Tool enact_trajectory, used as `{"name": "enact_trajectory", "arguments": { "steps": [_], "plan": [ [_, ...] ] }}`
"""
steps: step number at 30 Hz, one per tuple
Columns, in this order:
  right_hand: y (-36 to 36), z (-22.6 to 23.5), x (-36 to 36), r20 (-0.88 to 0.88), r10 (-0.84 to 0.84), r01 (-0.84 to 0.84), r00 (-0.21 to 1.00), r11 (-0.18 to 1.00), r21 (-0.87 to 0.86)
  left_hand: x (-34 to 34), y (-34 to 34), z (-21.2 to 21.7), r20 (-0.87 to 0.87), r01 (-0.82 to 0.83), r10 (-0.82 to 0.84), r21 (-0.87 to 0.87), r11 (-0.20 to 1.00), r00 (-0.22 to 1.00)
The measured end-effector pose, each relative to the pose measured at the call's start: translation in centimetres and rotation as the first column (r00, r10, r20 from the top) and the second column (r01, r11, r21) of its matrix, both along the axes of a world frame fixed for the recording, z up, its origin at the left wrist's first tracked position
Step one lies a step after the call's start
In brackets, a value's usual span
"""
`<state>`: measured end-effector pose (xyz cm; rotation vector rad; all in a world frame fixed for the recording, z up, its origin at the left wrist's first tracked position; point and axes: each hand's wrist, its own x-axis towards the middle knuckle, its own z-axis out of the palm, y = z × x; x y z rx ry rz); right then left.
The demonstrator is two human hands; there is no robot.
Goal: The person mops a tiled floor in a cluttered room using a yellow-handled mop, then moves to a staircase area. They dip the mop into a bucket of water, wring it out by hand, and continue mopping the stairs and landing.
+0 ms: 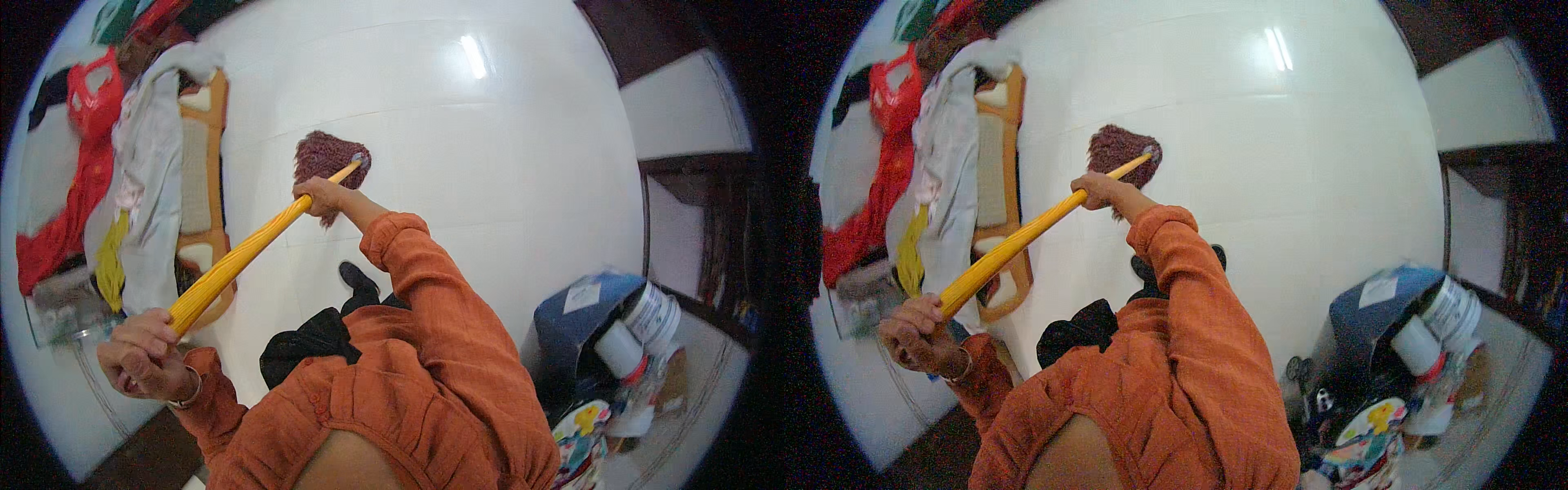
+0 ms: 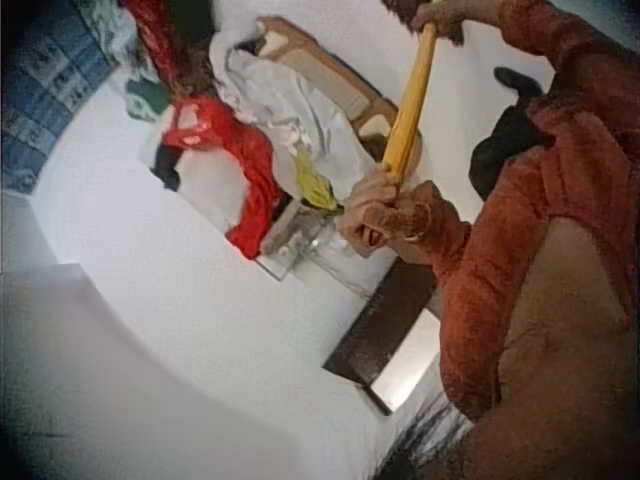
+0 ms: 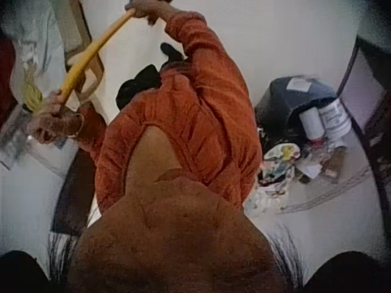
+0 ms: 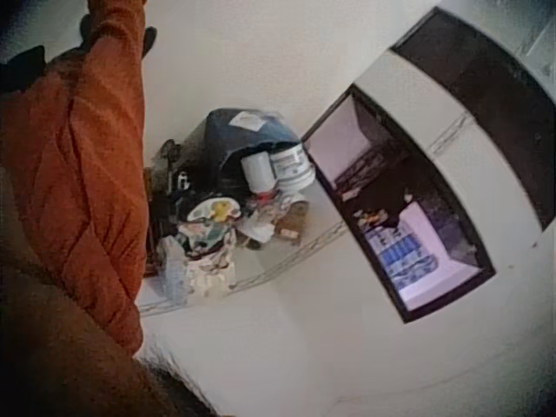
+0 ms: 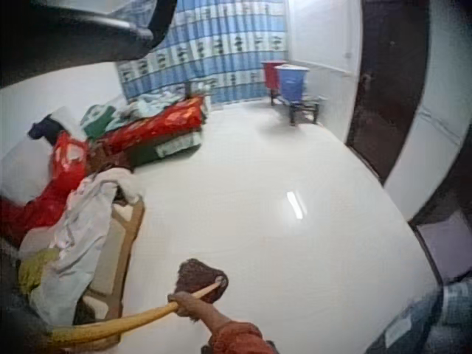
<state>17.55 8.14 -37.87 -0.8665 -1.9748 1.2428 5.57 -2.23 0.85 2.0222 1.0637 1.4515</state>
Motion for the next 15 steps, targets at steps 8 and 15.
{"name": "enact_trajectory", "arguments": {
  "steps": [8, 15],
  "plan": [
    [-3.9, 1.2, 14.9, 0.012, -0.638, 0.638, 0.770, 0.769, -0.039, 9.5, 5.2, -0.5, 0.168, 0.433, -0.415, -0.093, 0.897, 0.894],
    [-12.3, 3.1, 15.9, -0.013, -0.941, 0.931, 0.338, 0.332, 0.151, 10.3, 5.7, 0.1, 0.334, 0.734, -0.671, -0.108, 0.670, 0.662]
  ]
}}
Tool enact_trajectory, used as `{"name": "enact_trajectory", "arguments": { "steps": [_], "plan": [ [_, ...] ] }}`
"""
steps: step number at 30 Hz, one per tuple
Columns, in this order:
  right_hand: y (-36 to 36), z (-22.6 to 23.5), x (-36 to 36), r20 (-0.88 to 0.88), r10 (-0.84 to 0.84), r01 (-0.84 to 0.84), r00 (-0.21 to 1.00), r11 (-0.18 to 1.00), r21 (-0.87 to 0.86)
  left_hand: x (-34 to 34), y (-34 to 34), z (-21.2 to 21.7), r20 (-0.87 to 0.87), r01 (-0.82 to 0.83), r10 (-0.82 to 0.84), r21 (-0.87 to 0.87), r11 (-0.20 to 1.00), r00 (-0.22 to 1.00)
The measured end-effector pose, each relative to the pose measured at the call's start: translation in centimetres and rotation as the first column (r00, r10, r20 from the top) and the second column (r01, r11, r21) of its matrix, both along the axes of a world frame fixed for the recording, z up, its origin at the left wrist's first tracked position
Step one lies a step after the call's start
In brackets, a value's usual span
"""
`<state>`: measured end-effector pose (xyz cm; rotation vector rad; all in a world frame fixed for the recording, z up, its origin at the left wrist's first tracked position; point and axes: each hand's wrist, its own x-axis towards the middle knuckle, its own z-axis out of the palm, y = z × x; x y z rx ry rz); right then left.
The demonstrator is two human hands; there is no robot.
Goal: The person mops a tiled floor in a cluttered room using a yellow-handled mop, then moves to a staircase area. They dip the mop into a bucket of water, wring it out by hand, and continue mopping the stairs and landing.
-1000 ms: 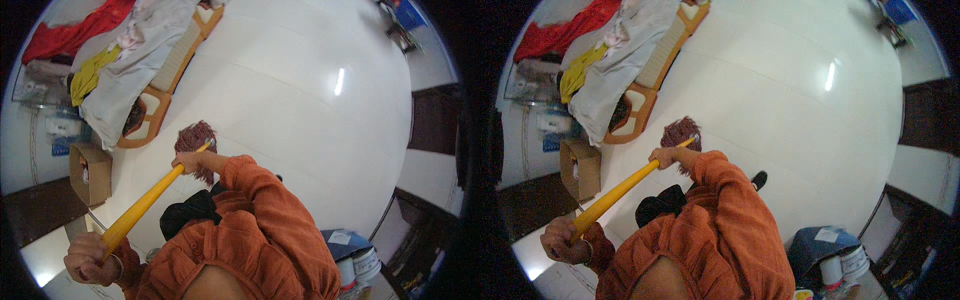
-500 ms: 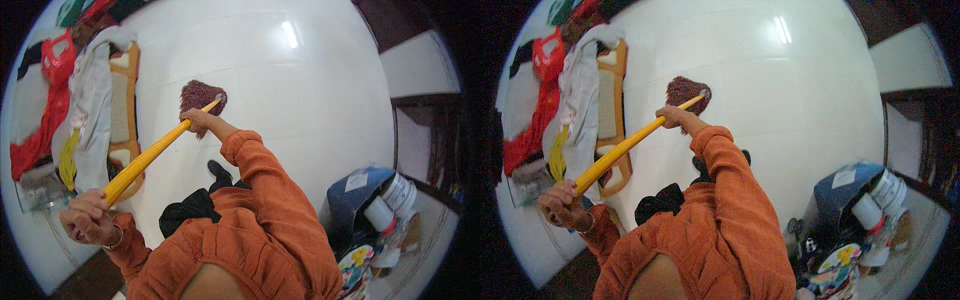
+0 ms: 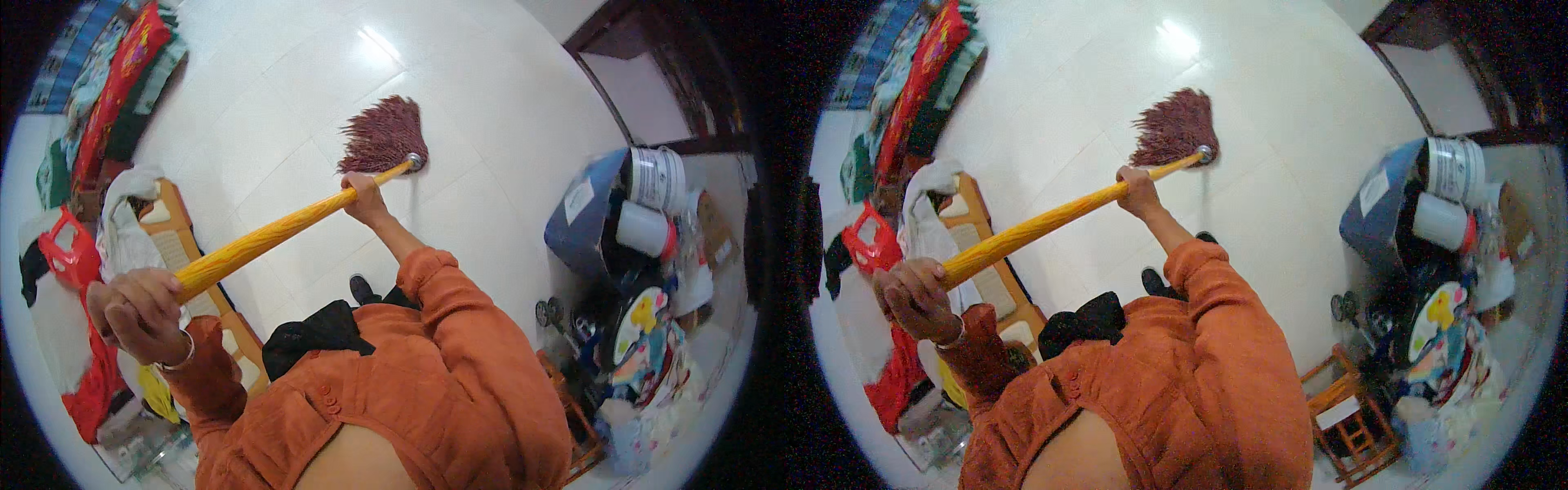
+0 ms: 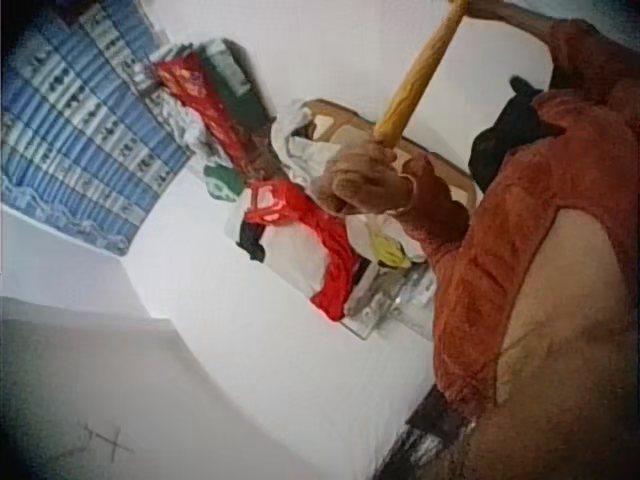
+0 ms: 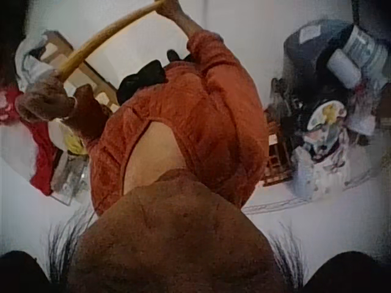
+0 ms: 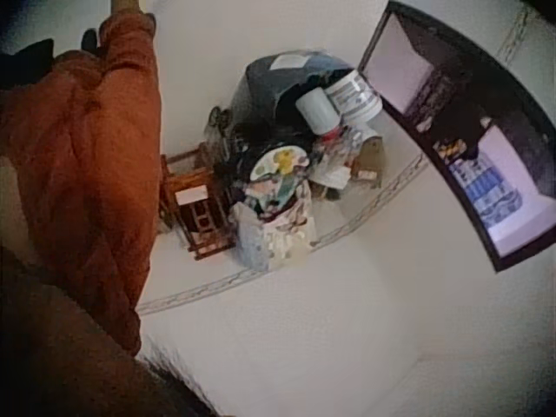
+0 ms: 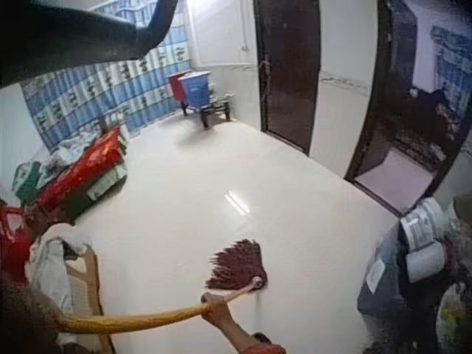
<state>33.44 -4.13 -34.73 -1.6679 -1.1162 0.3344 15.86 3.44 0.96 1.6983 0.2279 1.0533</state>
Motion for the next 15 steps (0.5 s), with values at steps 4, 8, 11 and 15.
{"name": "enact_trajectory", "arguments": {
  "steps": [4, 8, 11, 15],
  "plan": [
    [-4.0, -0.7, -3.9, 0.065, -0.260, 0.263, 0.963, 0.964, -0.031, -1.6, 2.1, -0.7, 0.071, 0.159, -0.149, -0.171, 0.972, 0.986],
    [-7.6, -0.5, -9.2, 0.055, -0.337, 0.340, 0.940, 0.938, -0.065, -2.6, 2.2, -0.7, 0.090, 0.218, -0.199, -0.319, 0.922, 0.976],
    [-9.3, -0.1, -14.0, 0.049, -0.363, 0.367, 0.930, 0.922, -0.122, -5.0, 1.8, -0.6, 0.122, 0.275, -0.246, -0.380, 0.883, 0.961],
    [-9.8, -0.5, -17.8, 0.034, -0.475, 0.476, 0.880, 0.877, -0.070, -9.0, 0.3, -0.6, 0.187, 0.402, -0.357, -0.380, 0.833, 0.915]
  ]
}}
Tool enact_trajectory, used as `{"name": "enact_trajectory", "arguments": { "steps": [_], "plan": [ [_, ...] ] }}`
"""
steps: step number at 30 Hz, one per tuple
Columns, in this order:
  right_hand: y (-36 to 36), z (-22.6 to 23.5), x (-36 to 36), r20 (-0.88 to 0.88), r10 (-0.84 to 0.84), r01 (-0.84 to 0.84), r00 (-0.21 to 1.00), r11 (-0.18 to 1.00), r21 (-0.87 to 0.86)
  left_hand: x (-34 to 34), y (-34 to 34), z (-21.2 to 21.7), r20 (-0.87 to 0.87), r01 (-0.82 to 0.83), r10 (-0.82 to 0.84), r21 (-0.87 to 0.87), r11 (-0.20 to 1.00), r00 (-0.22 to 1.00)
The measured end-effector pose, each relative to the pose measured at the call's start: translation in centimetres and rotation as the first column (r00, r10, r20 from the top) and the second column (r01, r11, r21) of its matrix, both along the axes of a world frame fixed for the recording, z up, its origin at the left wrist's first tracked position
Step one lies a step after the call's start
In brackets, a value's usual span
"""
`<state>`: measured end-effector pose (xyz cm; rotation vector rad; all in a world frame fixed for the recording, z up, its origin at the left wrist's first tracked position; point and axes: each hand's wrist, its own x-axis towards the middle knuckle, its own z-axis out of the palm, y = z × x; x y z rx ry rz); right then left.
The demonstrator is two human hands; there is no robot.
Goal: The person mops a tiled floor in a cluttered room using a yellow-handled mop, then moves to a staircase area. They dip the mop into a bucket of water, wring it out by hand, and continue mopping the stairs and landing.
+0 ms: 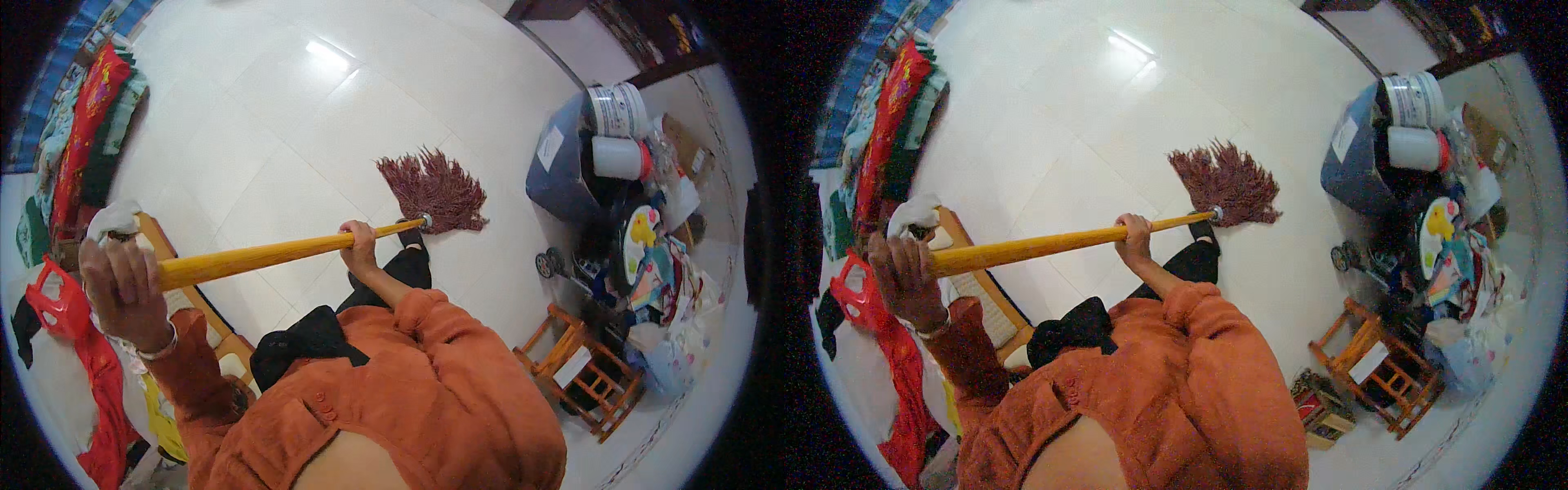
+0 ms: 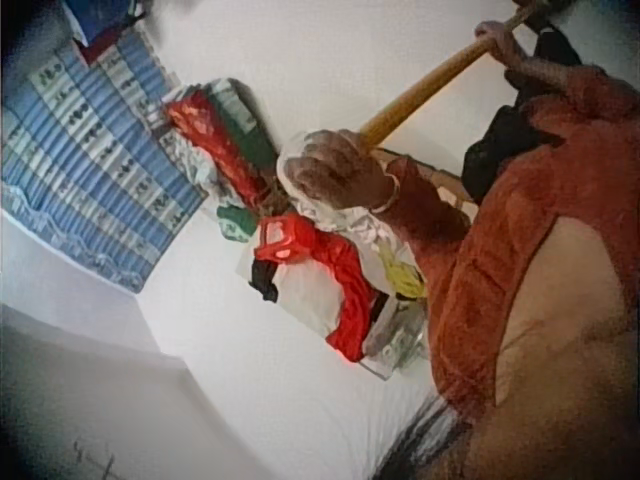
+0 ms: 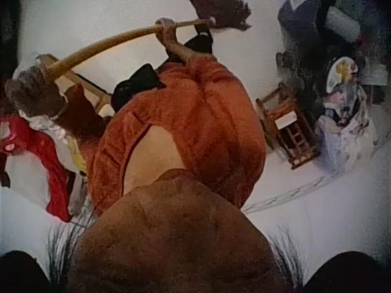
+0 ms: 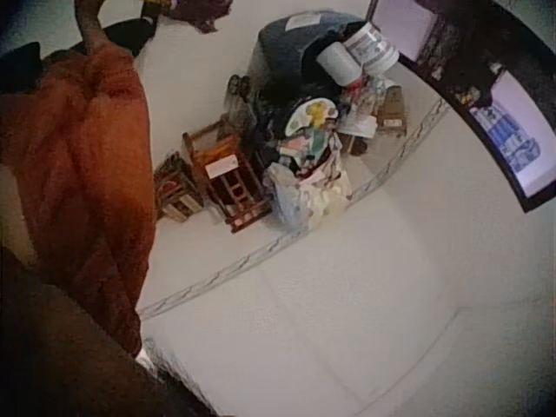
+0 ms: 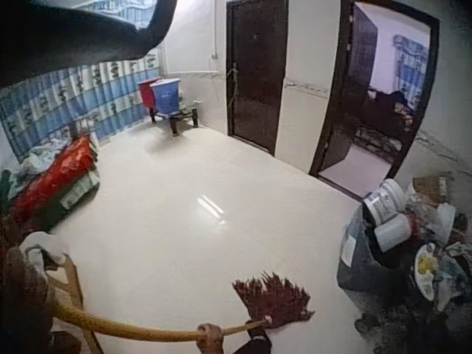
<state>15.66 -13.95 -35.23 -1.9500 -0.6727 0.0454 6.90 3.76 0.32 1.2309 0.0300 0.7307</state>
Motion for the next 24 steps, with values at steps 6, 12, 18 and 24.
{"name": "enact_trajectory", "arguments": {
  "steps": [6, 12, 18, 24],
  "plan": [
    [1.9, -0.6, -1.6, 0.049, 0.064, -0.065, 0.997, 0.998, 0.021, -5.8, -2.3, 0.0, 0.021, -0.069, 0.069, 0.022, 0.997, 0.997],
    [2.1, -4.2, 3.7, 0.158, 0.263, -0.284, 0.952, 0.950, 0.130, -5.6, -10.6, -1.8, 0.009, -0.342, 0.358, 0.325, 0.882, 0.934],
    [-1.7, -6.6, 11.8, 0.218, 0.438, -0.456, 0.872, 0.889, 0.038, -1.0, -18.8, -5.5, 0.038, -0.224, 0.244, 0.549, 0.805, 0.969],
    [-9.2, -4.8, 12.4, 0.124, 0.410, -0.418, 0.904, 0.907, 0.054, 2.5, -26.7, -4.3, 0.111, -0.264, 0.246, 0.585, 0.767, 0.963]
  ]
}}
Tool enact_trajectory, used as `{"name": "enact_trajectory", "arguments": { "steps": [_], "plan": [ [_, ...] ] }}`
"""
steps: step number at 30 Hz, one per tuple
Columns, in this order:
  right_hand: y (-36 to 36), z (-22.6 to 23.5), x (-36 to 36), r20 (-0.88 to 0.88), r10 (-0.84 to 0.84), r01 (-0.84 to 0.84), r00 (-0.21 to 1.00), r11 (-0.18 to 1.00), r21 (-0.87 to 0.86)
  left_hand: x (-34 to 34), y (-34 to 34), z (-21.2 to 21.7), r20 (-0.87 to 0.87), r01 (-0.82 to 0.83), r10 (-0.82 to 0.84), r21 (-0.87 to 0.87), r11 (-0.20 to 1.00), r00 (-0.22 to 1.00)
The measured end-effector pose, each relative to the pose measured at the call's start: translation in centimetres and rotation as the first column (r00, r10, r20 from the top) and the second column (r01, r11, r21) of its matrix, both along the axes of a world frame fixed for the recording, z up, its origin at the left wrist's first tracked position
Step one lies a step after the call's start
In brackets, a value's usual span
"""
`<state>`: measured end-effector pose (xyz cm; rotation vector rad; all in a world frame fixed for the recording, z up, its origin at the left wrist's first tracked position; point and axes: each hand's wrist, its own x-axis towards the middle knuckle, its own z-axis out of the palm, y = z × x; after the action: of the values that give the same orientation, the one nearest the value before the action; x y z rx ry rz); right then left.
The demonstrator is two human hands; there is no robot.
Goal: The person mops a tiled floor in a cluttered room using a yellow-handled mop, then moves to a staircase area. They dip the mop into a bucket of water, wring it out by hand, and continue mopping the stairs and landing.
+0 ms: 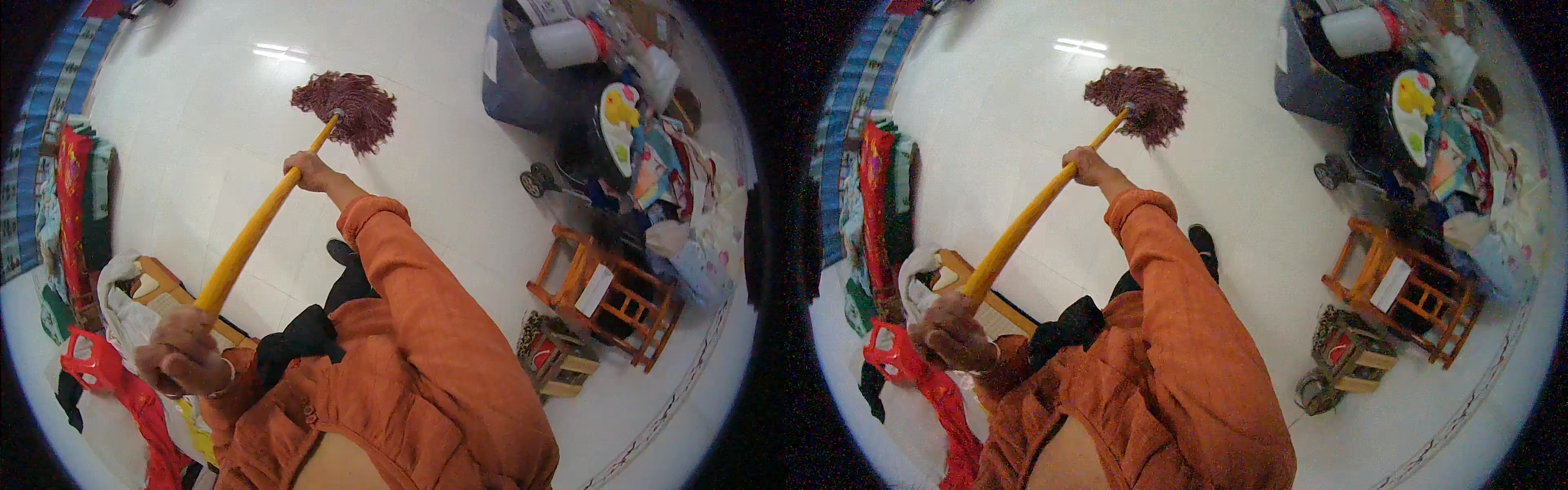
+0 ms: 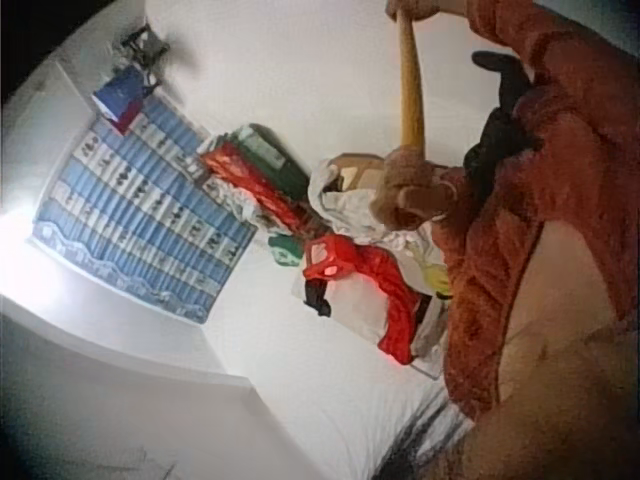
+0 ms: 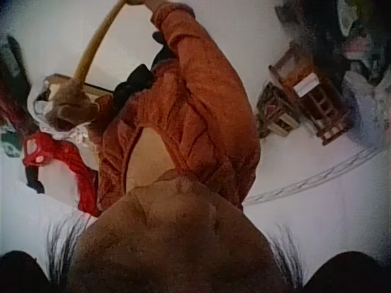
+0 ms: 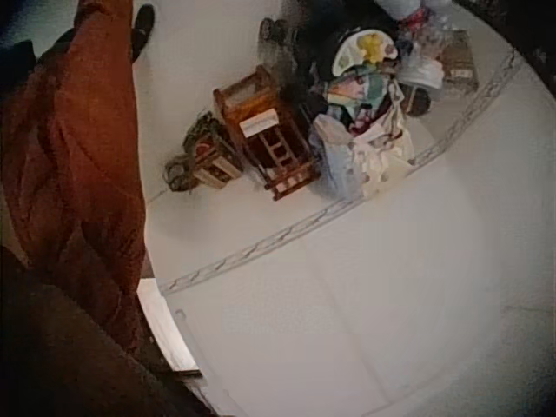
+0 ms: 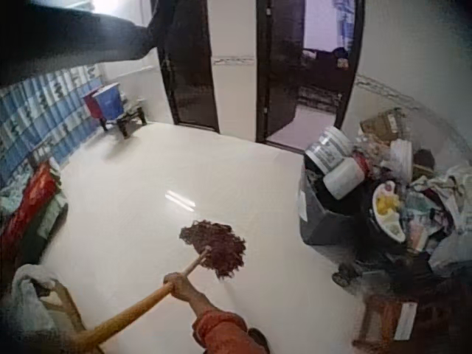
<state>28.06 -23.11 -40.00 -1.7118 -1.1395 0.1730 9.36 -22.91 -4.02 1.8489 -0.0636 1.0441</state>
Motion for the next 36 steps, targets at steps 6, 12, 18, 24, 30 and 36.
{"name": "enact_trajectory", "arguments": {
  "steps": [6, 12, 18, 24, 30, 36],
  "plan": [
    [-8.8, 3.4, -1.4, -0.086, -0.105, 0.091, 0.991, 0.984, -0.153, 1.9, -3.8, 4.1, 0.031, 0.033, -0.029, -0.152, 0.988, 0.999],
    [-20.5, 6.8, -3.9, -0.163, -0.259, 0.224, 0.952, 0.953, -0.205, 2.5, -5.7, 5.7, -0.129, 0.044, -0.033, 0.078, 0.996, 0.991],
    [-28.6, 7.3, -8.1, -0.168, -0.510, 0.484, 0.844, 0.858, -0.171, 4.1, -7.8, 5.7, -0.042, 0.270, -0.340, -0.523, 0.809, 0.940],
    [-34.4, 6.4, -14.5, -0.160, -0.702, 0.679, 0.694, 0.712, -0.180, 5.0, -11.8, 4.7, -0.018, 0.622, -0.732, -0.512, 0.592, 0.681],
    [-34.1, 6.9, -23.5, -0.131, -0.867, 0.843, 0.481, 0.498, -0.201, 1.8, -10.6, 3.3, 0.025, 0.737, -0.870, -0.545, 0.400, 0.492],
    [-29.9, 6.0, -33.8, -0.153, -0.924, 0.921, 0.350, 0.370, -0.126, -2.6, -7.4, 1.7, 0.157, 0.893, -0.987, -0.449, -0.045, 0.029]
  ]
}}
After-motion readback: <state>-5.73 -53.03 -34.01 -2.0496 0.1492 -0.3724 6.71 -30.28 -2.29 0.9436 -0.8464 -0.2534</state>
